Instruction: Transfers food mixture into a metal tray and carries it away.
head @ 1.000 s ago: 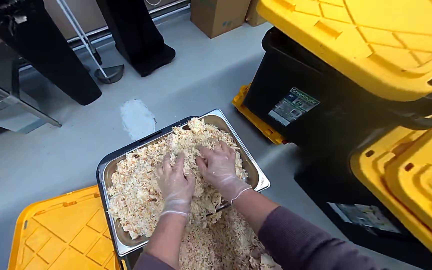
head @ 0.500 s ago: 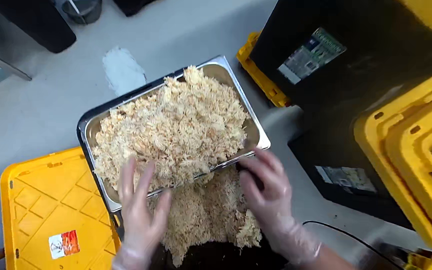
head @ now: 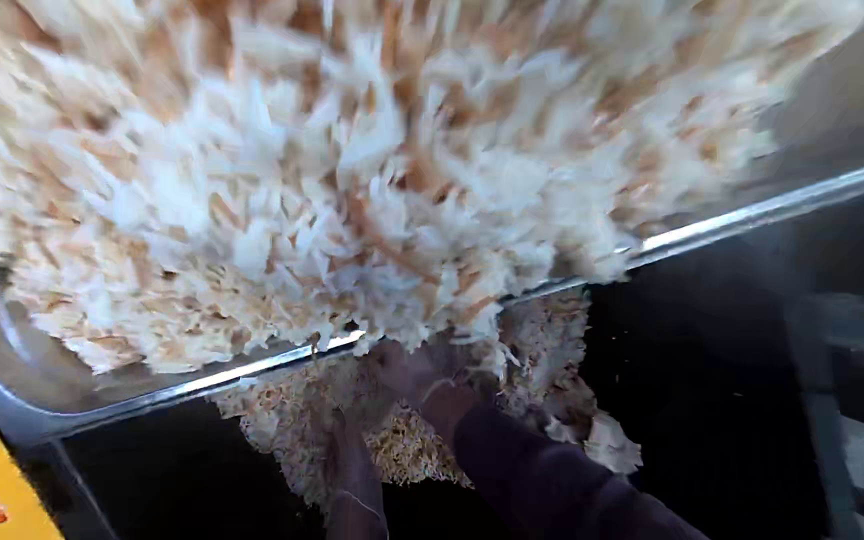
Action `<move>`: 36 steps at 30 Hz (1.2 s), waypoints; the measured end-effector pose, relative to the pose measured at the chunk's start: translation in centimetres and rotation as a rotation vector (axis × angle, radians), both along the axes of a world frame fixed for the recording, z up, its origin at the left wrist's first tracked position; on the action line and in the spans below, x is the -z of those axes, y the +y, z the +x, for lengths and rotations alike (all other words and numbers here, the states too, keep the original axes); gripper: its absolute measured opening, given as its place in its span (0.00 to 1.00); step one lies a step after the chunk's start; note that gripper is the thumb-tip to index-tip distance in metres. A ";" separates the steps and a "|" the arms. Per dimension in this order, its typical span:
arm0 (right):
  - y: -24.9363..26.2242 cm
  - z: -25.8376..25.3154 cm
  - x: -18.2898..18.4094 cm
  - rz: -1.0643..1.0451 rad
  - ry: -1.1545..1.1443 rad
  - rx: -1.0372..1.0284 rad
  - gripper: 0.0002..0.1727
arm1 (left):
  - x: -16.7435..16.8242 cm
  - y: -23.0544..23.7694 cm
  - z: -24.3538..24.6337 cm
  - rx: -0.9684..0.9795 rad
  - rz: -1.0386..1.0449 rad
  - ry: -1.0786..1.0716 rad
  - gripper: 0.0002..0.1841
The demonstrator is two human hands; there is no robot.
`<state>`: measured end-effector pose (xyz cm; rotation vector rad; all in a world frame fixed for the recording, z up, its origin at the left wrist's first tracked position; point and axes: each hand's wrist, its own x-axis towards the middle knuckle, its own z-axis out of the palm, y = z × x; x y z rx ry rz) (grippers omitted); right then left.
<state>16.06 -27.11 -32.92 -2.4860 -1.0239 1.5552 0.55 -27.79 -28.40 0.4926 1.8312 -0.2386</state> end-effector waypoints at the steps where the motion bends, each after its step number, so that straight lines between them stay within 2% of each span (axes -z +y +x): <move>1: -1.7 -1.1 0.9 -0.039 -0.019 -0.046 0.36 | 0.7 -1.0 -0.6 0.043 -0.005 -0.013 0.36; 4: -5.1 -3.3 0.4 -0.249 0.068 -0.030 0.40 | 1.5 -2.3 -0.7 -0.004 -0.133 -0.086 0.37; 6: -5.2 -4.1 -1.3 -0.334 0.159 0.048 0.41 | 1.4 -2.6 -0.4 -0.047 -0.162 -0.128 0.38; 11: -7.6 -7.7 -3.7 -0.336 0.455 0.555 0.41 | 0.0 -4.0 -1.6 -0.410 -0.020 -0.319 0.30; 13: -8.3 -9.0 -5.5 -0.355 0.485 0.713 0.42 | -1.6 -4.4 -2.4 -0.420 0.008 -0.316 0.28; 16: -7.2 -9.3 -11.0 -0.224 0.480 0.964 0.36 | -6.2 -3.4 -2.0 -0.416 0.090 -0.332 0.24; 17: -6.2 -8.7 -13.9 -0.131 0.492 1.025 0.33 | -8.7 -2.4 -1.0 -0.427 0.126 -0.361 0.22; 19: -4.4 -7.2 -20.1 0.115 0.495 1.082 0.27 | -15.9 0.5 2.1 -0.445 0.195 -0.412 0.20; 21: -2.0 -5.2 -26.1 0.393 0.471 1.080 0.23 | -22.6 3.1 4.6 -0.436 0.305 -0.476 0.18; 24: 2.5 -1.0 -34.0 0.675 0.421 1.003 0.23 | -29.7 7.0 8.4 -0.402 0.536 -0.623 0.16; 26: 5.6 1.7 -36.9 0.825 0.370 0.967 0.25 | -33.6 10.0 11.6 -0.382 0.644 -0.686 0.15; 28: 8.8 4.3 -38.4 0.989 0.272 0.917 0.21 | -36.3 13.0 14.6 -0.329 0.740 -0.713 0.18; 30: 11.5 6.9 -38.5 1.121 0.122 0.829 0.19 | -37.0 15.5 17.1 -0.300 0.862 -0.714 0.20; 32: 13.4 9.3 -38.5 1.156 -0.020 0.713 0.21 | -36.1 17.6 18.9 -0.174 1.065 -0.662 0.23; 34: 14.9 11.6 -37.7 1.129 -0.210 0.552 0.22 | -33.9 19.8 19.7 0.134 1.298 -0.542 0.23; 36: 16.4 13.8 -36.4 1.026 -0.401 0.365 0.22 | -31.7 22.0 19.5 0.535 1.404 -0.349 0.21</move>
